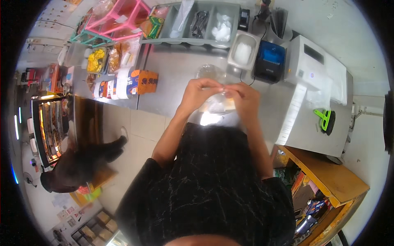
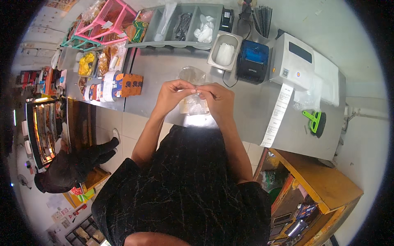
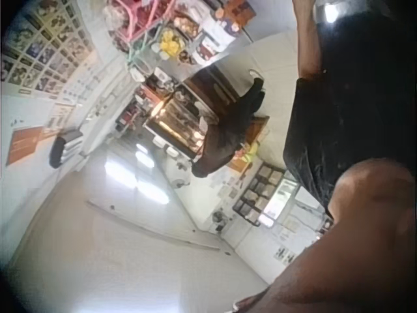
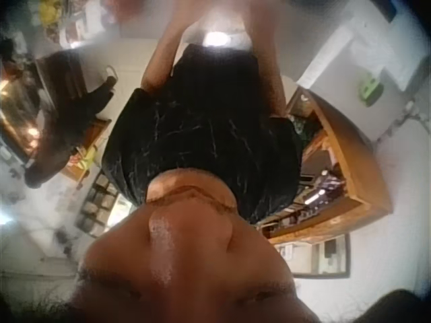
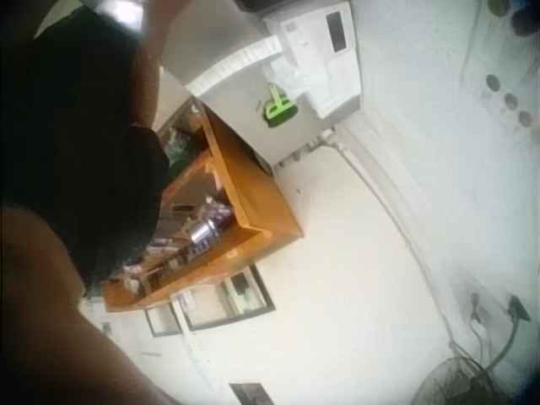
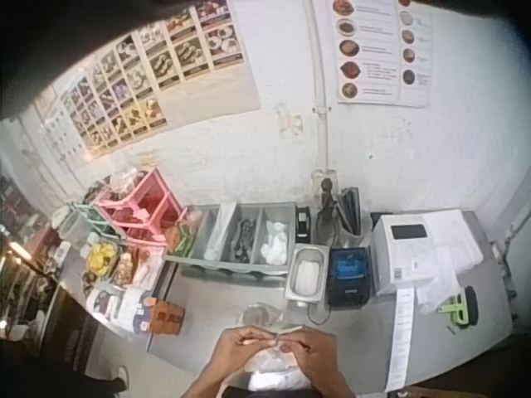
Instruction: The person packs a small plastic container of food and a box of snacks into a clear plastic bag. They seal the bag and place it on a wooden counter. The person then picks up a second box of snacks, places it into another clear plastic bag, and seals it. Finally, they place the second bag on the counter next to the first one.
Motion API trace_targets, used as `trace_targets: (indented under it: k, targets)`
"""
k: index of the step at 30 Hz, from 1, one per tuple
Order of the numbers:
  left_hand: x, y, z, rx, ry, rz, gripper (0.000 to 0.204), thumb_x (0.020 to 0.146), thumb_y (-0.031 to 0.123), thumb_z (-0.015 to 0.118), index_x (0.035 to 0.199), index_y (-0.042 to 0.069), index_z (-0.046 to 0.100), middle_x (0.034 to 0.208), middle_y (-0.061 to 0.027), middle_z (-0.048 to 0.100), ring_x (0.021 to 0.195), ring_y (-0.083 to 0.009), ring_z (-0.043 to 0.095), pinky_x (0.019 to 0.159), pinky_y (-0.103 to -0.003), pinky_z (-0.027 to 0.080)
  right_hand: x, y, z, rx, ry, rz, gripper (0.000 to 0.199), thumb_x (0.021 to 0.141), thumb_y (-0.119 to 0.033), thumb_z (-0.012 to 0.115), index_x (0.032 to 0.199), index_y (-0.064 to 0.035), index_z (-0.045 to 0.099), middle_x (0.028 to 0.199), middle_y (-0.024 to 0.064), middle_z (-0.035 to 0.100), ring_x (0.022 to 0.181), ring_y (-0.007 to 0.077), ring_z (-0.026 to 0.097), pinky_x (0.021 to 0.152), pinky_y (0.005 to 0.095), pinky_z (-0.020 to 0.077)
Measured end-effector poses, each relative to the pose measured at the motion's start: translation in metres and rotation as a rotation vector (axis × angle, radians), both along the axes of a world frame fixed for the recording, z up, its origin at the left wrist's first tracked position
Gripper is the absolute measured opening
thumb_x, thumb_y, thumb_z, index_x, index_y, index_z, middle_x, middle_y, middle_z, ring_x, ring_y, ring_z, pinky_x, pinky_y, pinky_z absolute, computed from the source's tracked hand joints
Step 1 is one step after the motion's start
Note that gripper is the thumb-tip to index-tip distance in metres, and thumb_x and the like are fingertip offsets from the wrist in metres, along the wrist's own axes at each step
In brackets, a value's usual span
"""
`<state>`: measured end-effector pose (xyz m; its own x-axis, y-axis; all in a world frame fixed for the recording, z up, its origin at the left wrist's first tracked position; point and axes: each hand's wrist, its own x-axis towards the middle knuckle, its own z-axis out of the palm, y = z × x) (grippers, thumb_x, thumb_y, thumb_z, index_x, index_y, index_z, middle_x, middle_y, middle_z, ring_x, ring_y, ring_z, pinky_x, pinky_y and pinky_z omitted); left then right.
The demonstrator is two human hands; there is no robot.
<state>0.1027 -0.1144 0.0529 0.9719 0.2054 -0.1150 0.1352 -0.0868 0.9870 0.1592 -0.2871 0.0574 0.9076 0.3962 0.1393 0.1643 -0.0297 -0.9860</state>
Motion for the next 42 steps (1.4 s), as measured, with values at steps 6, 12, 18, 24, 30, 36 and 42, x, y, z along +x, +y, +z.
trace_targets:
  k: [6, 12, 18, 24, 30, 36, 42]
  targets:
    - [-0.002, -0.007, 0.024, 0.197, -0.017, 0.017, 0.013, 0.081, 0.012, 0.073, 0.088, 0.000, 0.073, 0.092, -0.0114, 0.072, 0.089, -0.0176, 0.067, 0.081, -0.029, 0.049, 0.003, 0.000, -0.008, 0.024, -0.087, -0.003, 0.011, 0.080, 0.002, 0.069, 0.089, -0.0014, 0.073, 0.078, 0.0094, 0.069, 0.068, 0.0140, 0.067, 0.059, 0.0238, 0.0516]
    - [0.002, -0.018, 0.028, 0.607, -0.316, 0.141, 0.011, 0.085, 0.009, 0.067, 0.091, 0.000, 0.067, 0.094, -0.0127, 0.067, 0.086, -0.0255, 0.066, 0.076, -0.033, 0.049, -0.008, 0.015, 0.001, -0.008, -0.196, -0.149, 0.012, 0.077, 0.000, 0.072, 0.088, -0.0024, 0.068, 0.089, 0.0088, 0.067, 0.069, 0.0154, 0.068, 0.059, 0.0245, 0.0528]
    - [0.000, -0.019, 0.019, 0.111, -0.089, 0.189, 0.012, 0.094, 0.012, 0.058, 0.100, 0.001, 0.059, 0.091, -0.0068, 0.064, 0.087, -0.0161, 0.061, 0.079, -0.031, 0.049, -0.004, 0.018, -0.009, -0.134, -0.210, -0.170, 0.014, 0.071, -0.003, 0.071, 0.080, -0.0040, 0.060, 0.085, 0.0085, 0.060, 0.068, 0.0208, 0.062, 0.060, 0.0333, 0.0499]
    - [-0.008, -0.013, 0.011, -0.320, -0.021, 0.198, 0.015, 0.098, 0.017, 0.056, 0.101, 0.003, 0.058, 0.094, -0.0034, 0.060, 0.088, -0.0121, 0.057, 0.085, -0.029, 0.046, -0.009, 0.028, -0.025, -0.193, -0.548, -0.239, 0.011, 0.071, -0.004, 0.067, 0.076, -0.0055, 0.056, 0.079, 0.0087, 0.053, 0.072, 0.0267, 0.058, 0.060, 0.0383, 0.0480]
    - [-0.018, -0.021, 0.009, -0.321, -0.138, 0.281, 0.017, 0.098, 0.017, 0.055, 0.100, 0.001, 0.059, 0.094, -0.0041, 0.060, 0.089, -0.0118, 0.057, 0.087, -0.028, 0.046, -0.009, 0.024, -0.040, -0.144, -0.517, -0.110, 0.027, 0.070, -0.011, 0.071, 0.094, -0.0083, 0.058, 0.098, 0.0101, 0.053, 0.095, 0.0318, 0.054, 0.076, 0.0414, 0.0470]
    - [-0.020, -0.027, 0.021, -0.231, -0.176, 0.236, 0.014, 0.098, 0.015, 0.055, 0.100, 0.001, 0.059, 0.098, -0.0052, 0.059, 0.094, -0.0135, 0.055, 0.093, -0.031, 0.044, 0.009, 0.046, -0.078, -0.241, -0.545, 0.147, 0.064, 0.075, -0.025, 0.074, 0.132, -0.0079, 0.049, 0.133, 0.0120, 0.044, 0.124, 0.0356, 0.038, 0.097, 0.0509, 0.0364]
    - [-0.082, 0.029, -0.101, 0.085, 0.075, 0.385, 0.065, 0.097, 0.043, 0.050, 0.142, -0.001, 0.033, 0.145, -0.0200, 0.037, 0.132, -0.0315, 0.040, 0.110, -0.043, 0.032, 0.015, 0.102, -0.151, -0.183, -0.099, -0.132, 0.048, 0.084, -0.017, 0.060, 0.128, 0.0005, 0.052, 0.123, 0.0262, 0.056, 0.111, 0.0377, 0.056, 0.100, 0.0412, 0.0421]
